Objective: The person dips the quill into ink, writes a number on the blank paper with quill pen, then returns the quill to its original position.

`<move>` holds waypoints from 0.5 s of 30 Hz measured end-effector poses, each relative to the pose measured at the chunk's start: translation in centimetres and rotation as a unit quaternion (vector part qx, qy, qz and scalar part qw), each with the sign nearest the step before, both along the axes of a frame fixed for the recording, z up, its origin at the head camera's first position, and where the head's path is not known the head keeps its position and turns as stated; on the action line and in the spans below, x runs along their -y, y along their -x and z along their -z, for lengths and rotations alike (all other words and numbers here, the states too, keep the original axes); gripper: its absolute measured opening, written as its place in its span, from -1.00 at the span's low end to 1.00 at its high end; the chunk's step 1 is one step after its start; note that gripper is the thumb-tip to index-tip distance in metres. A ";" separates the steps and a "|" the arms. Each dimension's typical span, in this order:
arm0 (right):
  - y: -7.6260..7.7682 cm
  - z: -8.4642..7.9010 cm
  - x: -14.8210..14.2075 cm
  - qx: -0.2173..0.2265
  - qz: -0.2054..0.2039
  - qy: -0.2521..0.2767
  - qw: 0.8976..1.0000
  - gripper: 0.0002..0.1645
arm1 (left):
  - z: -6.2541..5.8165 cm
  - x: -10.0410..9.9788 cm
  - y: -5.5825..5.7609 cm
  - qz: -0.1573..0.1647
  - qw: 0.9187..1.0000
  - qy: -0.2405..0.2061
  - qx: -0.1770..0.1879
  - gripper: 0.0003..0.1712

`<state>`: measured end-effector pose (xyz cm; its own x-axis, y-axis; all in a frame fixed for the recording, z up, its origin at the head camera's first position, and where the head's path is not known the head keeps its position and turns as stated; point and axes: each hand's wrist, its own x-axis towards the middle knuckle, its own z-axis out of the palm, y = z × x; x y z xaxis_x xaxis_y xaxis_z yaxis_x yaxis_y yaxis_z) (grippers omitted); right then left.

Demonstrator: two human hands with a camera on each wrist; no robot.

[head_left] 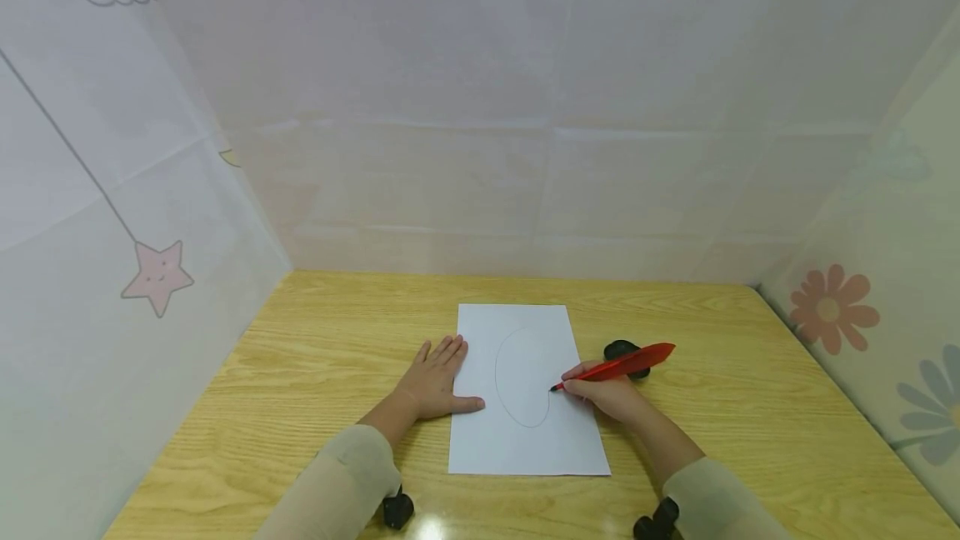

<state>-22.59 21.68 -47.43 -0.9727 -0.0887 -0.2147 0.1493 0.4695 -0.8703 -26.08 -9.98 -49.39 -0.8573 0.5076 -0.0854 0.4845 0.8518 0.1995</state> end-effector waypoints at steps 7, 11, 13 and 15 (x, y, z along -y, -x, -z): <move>0.2 0.1 0.1 0.003 0.014 0.010 1.000 -0.73 | -0.1 -0.1 0.0 -0.004 1.000 0.010 -0.004 0.28; 0.2 -0.1 0.2 0.002 0.022 0.012 1.000 -0.72 | -0.1 -0.1 -0.1 -0.004 1.000 0.012 -0.005 0.30; 0.2 -0.3 0.3 0.000 0.020 0.013 1.000 -0.71 | -0.2 -0.1 -0.1 -0.003 1.000 0.011 -0.005 0.29; 0.2 -0.4 0.3 -0.003 0.017 0.010 1.000 -0.69 | -0.2 0.0 -0.1 -0.002 1.000 0.009 -0.004 0.28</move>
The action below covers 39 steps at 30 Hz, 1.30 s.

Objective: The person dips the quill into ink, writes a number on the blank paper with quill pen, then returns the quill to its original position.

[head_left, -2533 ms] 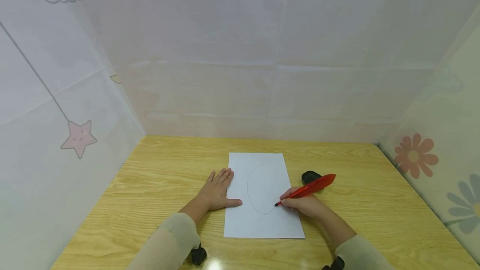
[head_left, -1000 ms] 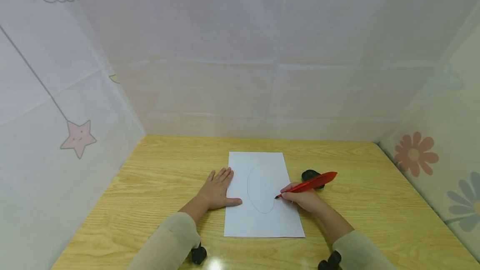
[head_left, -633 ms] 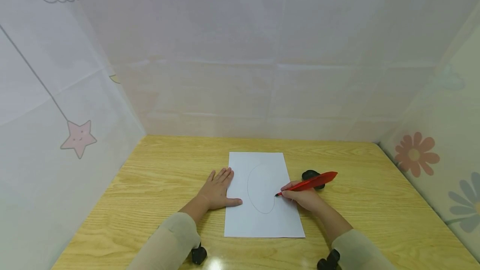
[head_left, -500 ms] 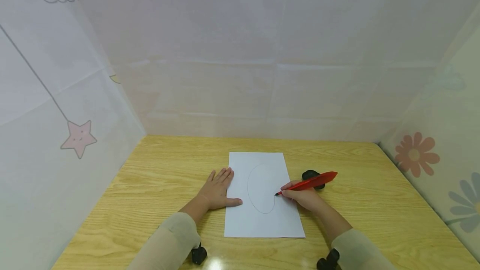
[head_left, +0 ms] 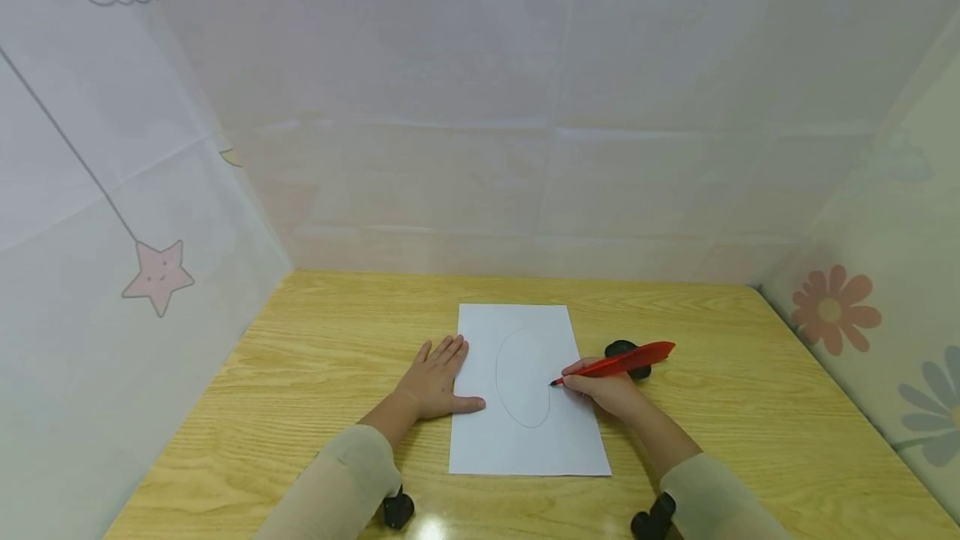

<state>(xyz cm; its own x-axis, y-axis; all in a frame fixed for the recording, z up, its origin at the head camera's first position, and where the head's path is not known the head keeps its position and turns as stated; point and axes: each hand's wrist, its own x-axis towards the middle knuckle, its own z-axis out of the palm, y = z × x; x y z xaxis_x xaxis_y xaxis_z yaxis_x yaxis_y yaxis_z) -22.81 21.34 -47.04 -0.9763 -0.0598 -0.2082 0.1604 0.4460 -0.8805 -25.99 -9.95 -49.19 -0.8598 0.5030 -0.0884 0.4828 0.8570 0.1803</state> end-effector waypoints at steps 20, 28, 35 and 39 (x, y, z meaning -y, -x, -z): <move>1.2 0.3 0.2 -0.007 0.021 -0.008 1.000 -0.68 | 0.4 0.1 0.1 0.004 1.000 -0.012 0.001 0.31; 1.5 0.4 0.5 0.006 0.034 -0.011 0.999 -0.67 | 0.3 0.1 0.1 0.005 1.000 -0.010 0.001 0.29; 1.9 0.7 0.7 0.015 0.046 -0.014 0.999 -0.69 | 0.2 0.1 0.0 0.005 1.000 -0.007 0.003 0.28; 2.1 0.8 0.7 0.024 0.050 -0.013 0.998 -0.68 | 0.5 0.1 0.2 0.003 1.000 -0.015 0.005 0.30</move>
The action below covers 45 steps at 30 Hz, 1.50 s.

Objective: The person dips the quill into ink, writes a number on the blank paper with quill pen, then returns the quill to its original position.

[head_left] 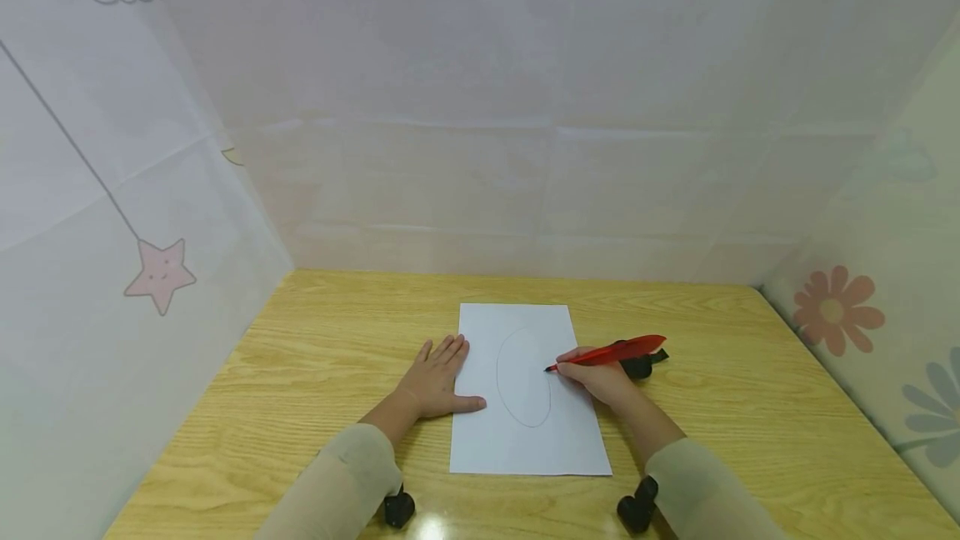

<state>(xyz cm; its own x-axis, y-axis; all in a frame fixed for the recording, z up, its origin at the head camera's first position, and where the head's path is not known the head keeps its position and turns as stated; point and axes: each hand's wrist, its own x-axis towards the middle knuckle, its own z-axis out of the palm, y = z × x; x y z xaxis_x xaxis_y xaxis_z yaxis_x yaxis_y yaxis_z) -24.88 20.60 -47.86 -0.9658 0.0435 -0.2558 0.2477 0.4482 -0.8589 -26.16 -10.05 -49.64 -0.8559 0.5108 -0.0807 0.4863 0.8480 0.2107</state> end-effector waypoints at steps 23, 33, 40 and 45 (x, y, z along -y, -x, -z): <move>0.8 -0.1 0.9 0.002 0.012 0.019 1.000 -0.71 | -0.6 -0.2 -0.2 -0.006 1.000 0.020 -0.006 0.28; 1.2 0.0 1.2 0.005 0.014 0.010 1.000 -0.70 | -0.5 -0.2 -0.2 -0.006 1.000 0.021 -0.008 0.28; 1.3 -0.1 1.5 -0.005 0.010 0.020 1.000 -0.70 | -0.6 -0.3 -0.2 -0.006 1.000 0.023 -0.010 0.28; 1.3 -0.2 1.7 -0.012 0.010 0.030 0.999 -0.69 | -0.5 -0.2 -0.2 -0.005 1.000 0.023 -0.009 0.29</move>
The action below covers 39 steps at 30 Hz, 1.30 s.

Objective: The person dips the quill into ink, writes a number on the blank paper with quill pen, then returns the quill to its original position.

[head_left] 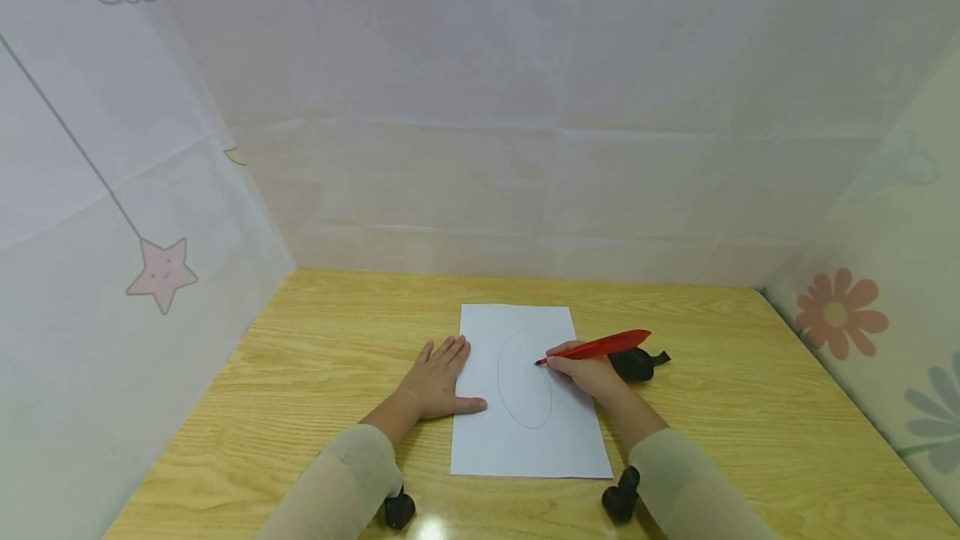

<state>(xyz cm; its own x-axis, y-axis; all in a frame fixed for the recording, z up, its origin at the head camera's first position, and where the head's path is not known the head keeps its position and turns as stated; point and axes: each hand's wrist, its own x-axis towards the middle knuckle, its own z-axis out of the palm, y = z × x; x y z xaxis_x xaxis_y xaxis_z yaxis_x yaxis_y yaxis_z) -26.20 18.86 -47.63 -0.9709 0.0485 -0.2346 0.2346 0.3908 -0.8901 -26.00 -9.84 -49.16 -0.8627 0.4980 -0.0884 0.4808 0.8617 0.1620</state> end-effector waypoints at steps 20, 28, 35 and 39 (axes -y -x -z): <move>0.5 -0.1 1.0 0.036 0.006 -0.007 0.999 -0.71 | 0.3 0.1 0.0 0.007 1.000 -0.016 0.002 0.29; 0.5 -0.3 1.3 0.037 0.003 -0.009 0.999 -0.69 | 0.3 0.0 0.2 0.001 1.000 -0.009 0.001 0.29; 0.7 -0.3 1.5 0.031 -0.003 -0.011 0.999 -0.70 | 0.6 0.0 0.3 -0.003 1.000 -0.013 -0.002 0.29; 0.7 -0.5 1.6 0.033 -0.004 -0.009 0.999 -0.71 | 0.0 -0.1 0.0 -0.004 1.000 -0.001 -0.003 0.29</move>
<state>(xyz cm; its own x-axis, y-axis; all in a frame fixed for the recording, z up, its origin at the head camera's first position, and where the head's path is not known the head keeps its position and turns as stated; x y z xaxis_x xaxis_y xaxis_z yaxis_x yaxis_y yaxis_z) -26.85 17.22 -47.17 -0.9537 0.0449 -0.2975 0.2893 0.4086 -0.8656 -26.03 -9.78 -49.14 -0.8674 0.4907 -0.0829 0.4741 0.8655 0.1616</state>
